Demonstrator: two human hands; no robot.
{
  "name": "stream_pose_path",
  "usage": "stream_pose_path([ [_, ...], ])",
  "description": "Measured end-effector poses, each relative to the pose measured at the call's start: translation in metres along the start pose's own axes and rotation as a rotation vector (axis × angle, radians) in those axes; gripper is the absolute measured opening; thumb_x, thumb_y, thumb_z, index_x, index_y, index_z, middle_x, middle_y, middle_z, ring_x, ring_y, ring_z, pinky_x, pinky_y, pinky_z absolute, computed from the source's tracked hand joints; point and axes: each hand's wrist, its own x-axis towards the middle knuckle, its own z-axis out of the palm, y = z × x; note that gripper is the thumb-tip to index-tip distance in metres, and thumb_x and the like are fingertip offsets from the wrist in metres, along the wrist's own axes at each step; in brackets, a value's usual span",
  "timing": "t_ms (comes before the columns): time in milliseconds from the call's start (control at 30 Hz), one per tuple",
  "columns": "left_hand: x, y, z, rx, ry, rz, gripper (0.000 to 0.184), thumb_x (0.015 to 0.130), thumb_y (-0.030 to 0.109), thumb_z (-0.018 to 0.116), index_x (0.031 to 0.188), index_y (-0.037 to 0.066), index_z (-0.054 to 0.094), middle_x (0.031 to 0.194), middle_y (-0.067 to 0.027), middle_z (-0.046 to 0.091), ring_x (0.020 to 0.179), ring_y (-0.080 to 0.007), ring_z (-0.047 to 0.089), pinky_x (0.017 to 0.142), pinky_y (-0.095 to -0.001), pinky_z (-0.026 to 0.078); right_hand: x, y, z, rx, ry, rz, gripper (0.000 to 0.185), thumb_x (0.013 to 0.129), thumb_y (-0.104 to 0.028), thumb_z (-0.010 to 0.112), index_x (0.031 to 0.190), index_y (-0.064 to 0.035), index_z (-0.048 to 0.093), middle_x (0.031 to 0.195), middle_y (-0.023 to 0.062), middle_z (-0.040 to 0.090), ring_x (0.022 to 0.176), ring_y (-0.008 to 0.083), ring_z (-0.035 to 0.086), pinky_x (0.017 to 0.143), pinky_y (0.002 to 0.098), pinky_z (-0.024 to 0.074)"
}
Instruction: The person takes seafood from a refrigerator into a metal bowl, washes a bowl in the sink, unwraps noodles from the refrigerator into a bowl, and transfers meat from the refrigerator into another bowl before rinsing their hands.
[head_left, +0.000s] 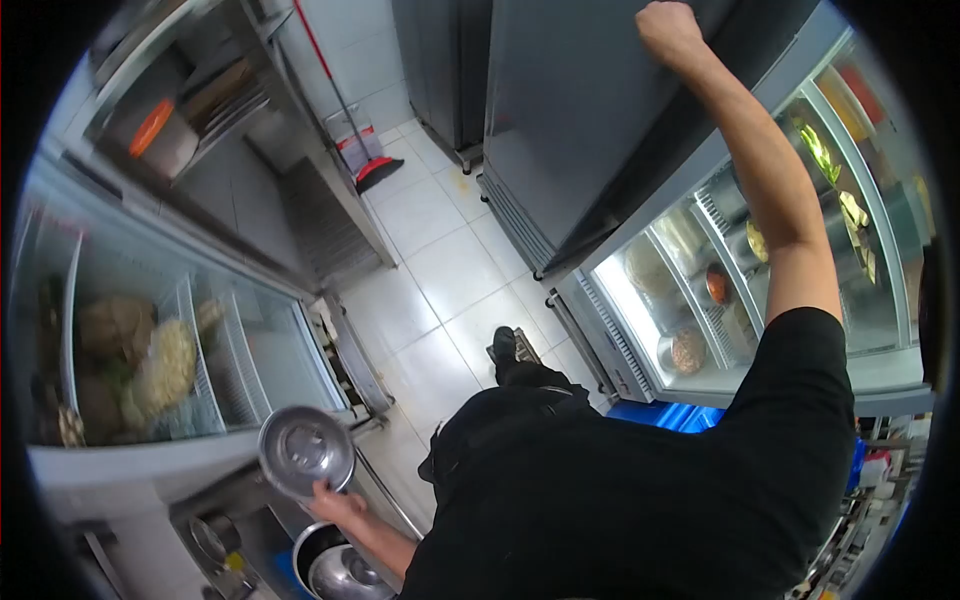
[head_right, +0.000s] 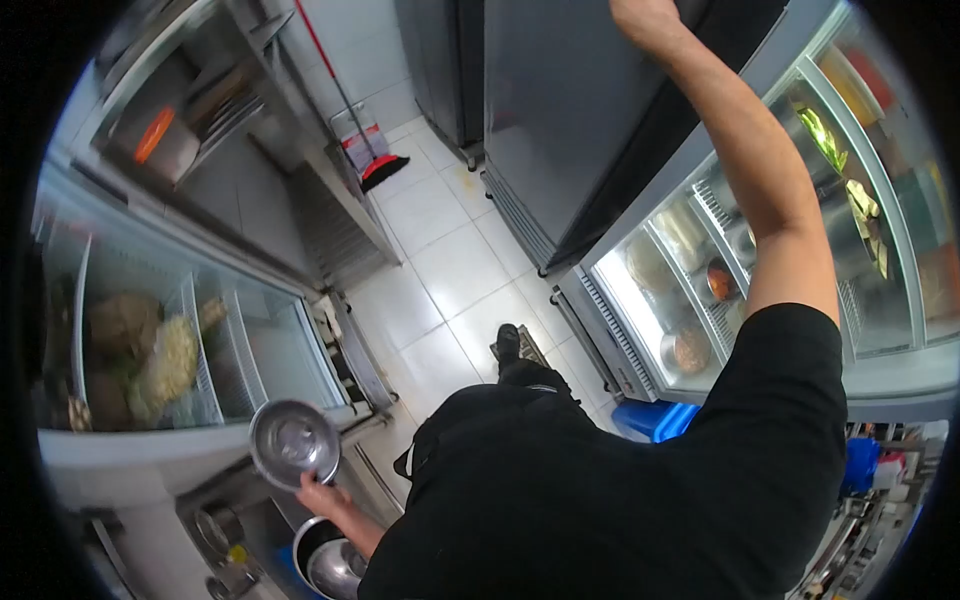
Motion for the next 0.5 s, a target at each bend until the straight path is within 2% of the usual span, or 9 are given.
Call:
stream_pose_path([
  [67,0.038,0.013,0.043,0.059,-0.051,0.216,0.044,0.076,0.005,0.056,0.118,-0.011,0.057,0.115,-0.0188,0.062,0.102,-0.0314,0.063,0.089,-0.0384,0.052,-0.015,-0.02,-0.031,-0.021,-0.026,0.024,0.009,0.075,-0.018,0.067,0.076,-0.0125,0.074,0.078,0.0048,0.071,0.077,0.0225,0.069,0.061,0.039,0.0508],
  [100,0.009,-0.05,0.125,0.044,-0.06,0.082,0.043,0.077,0.004,0.056,0.117,-0.011,0.056,0.115,-0.0183,0.062,0.102,-0.0304,0.063,0.088,-0.0389,0.052,0.013,0.016,0.009,-0.088,-0.053,-0.084,0.009,0.075,-0.018,0.067,0.074,-0.013,0.074,0.077,0.005,0.071,0.077,0.0225,0.069,0.06,0.0386,0.051],
  [233,0.066,-0.044,0.246,0.024,-0.319,-0.131,0.043,0.084,0.009,0.056,0.123,-0.008,0.051,0.121,-0.0173,0.058,0.107,-0.0288,0.061,0.086,-0.0439,0.053,0.006,0.004,-0.045,0.031,-0.118,-0.292,0.007,0.072,-0.016,0.067,0.07,-0.0152,0.074,0.075,0.0057,0.071,0.078,0.0226,0.07,0.06,0.0375,0.0517],
  [300,0.071,-0.043,0.324,-0.087,-0.491,-0.276,0.048,0.091,0.017,0.054,0.133,-0.004,0.044,0.128,-0.0174,0.055,0.113,-0.0315,0.06,0.086,-0.0491,0.055,0.012,-0.014,-0.07,0.29,0.0,-0.385,0.005,0.067,-0.015,0.072,0.071,-0.0122,0.075,0.073,0.0067,0.071,0.075,0.0223,0.07,0.062,0.0382,0.0528],
  [333,0.068,-0.044,0.366,-0.097,-0.507,-0.302,0.049,0.093,0.02,0.053,0.136,-0.002,0.043,0.13,-0.0179,0.055,0.115,-0.0332,0.06,0.086,-0.0516,0.055,0.033,-0.042,-0.072,0.579,-0.23,-0.318,0.032,0.071,-0.015,0.072,0.103,-0.0146,0.073,0.111,0.0169,0.067,0.122,0.0338,0.055,0.109,0.0445,0.037],
  [367,0.067,-0.047,0.406,-0.116,-0.527,-0.327,0.05,0.095,0.023,0.051,0.138,0.0,0.041,0.132,-0.0183,0.055,0.117,-0.0349,0.059,0.087,-0.0541,0.056,0.036,-0.066,-0.081,0.549,-0.035,-0.341,0.004,0.071,-0.013,0.07,0.068,-0.0121,0.072,0.067,0.0103,0.065,0.083,0.0342,0.068,0.089,0.0515,0.0489],
  [433,0.091,-0.071,0.467,-0.181,-0.617,-0.356,0.054,0.095,0.024,0.048,0.143,0.001,0.035,0.141,-0.0208,0.048,0.121,-0.0384,0.055,0.099,-0.0599,0.05,0.038,-0.096,-0.105,0.568,0.304,-0.446,0.017,0.079,-0.022,0.066,0.081,-0.0082,0.075,0.08,0.0101,0.069,0.084,0.0307,0.064,0.079,0.0453,0.045],
  [467,0.087,-0.068,0.499,-0.239,-0.6,-0.42,0.051,0.094,0.017,0.048,0.141,-0.001,0.038,0.139,-0.0233,0.049,0.12,-0.0396,0.055,0.101,-0.0567,0.047,0.046,-0.112,-0.123,0.436,0.287,-0.508,0.026,0.082,-0.025,0.064,0.092,-0.0034,0.076,0.096,0.0134,0.071,0.096,0.0289,0.063,0.084,0.0455,0.0451],
  [500,0.088,-0.072,0.522,-0.267,-0.598,-0.462,0.051,0.094,0.016,0.049,0.141,-0.001,0.038,0.138,-0.0237,0.05,0.12,-0.04,0.055,0.101,-0.0565,0.047,0.069,-0.177,-0.118,0.399,0.568,-0.296,0.031,0.083,-0.025,0.063,0.098,-0.0013,0.076,0.103,0.0145,0.071,0.103,0.0284,0.062,0.089,0.0455,0.0449],
])
